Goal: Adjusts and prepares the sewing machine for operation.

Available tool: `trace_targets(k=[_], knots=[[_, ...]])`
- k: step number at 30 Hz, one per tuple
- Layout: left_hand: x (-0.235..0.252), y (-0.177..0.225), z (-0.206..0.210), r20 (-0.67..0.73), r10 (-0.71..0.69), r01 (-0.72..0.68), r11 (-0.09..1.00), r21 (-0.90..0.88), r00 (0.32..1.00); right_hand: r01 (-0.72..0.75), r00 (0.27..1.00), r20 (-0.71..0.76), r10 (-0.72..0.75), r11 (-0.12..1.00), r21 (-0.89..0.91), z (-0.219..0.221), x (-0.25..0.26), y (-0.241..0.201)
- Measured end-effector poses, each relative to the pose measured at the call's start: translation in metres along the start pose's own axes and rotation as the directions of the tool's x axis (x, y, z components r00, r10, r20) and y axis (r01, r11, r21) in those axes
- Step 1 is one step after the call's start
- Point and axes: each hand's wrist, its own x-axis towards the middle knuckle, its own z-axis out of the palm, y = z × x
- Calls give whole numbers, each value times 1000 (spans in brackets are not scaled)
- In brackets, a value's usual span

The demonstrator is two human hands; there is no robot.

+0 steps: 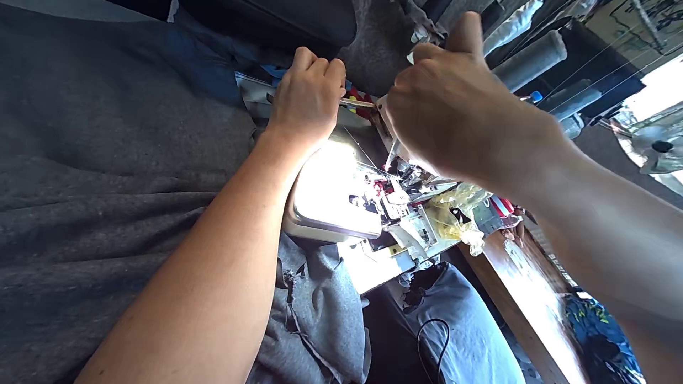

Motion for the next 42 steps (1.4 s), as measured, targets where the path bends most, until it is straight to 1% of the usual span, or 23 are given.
trace_targets(k=[2,3,4,6,7,10,12,14,17,22,27,29,35,38,42], knots=[[0,0,0,8,-4,4,1000,-3,1000,87,982,-171,-83,996,15,11,-24,-1],[1,0,0,16,-9,9,1000,-1,1000,116,968,-225,-110,993,15,20,-32,-3],[1,1,0,22,-14,14,1000,-3,1000,132,963,-241,-124,991,16,29,-37,-4],[1,1,0,12,-16,16,1000,-6,1000,149,968,-213,-136,988,44,44,-40,-1],[1,1,0,10,-15,15,1000,-6,1000,146,969,-207,-131,988,57,46,-40,4],[1,1,0,9,-6,6,1000,6,1000,109,960,-263,-97,993,34,34,-39,16],[0,0,1,0,6,-6,1000,9,1000,76,969,-237,-66,997,34,26,-36,14],[0,-1,2,-7,13,-13,1000,11,1000,60,984,-171,-53,998,33,23,-26,7],[0,0,0,7,2,-2,1000,4,1000,23,997,-72,-25,999,-34,27,-6,-1],[1,1,-1,32,-14,14,1000,-3,999,-28,1000,-2,28,998,-65,32,12,-1],[1,0,0,31,-8,8,1000,9,999,-18,997,80,19,1000,-19,27,18,0],[1,0,0,29,-7,6,1000,15,1000,-13,993,119,16,1000,-26,24,21,-2],[1,1,-1,23,-11,11,1000,-3,1000,4,986,168,11,996,-90,21,33,-12],[1,0,0,17,-7,7,1000,-8,1000,42,983,185,-18,991,-129,21,37,-16],[1,-1,0,18,-4,4,1000,-5,1000,61,988,153,-38,987,-146,24,40,-16]])
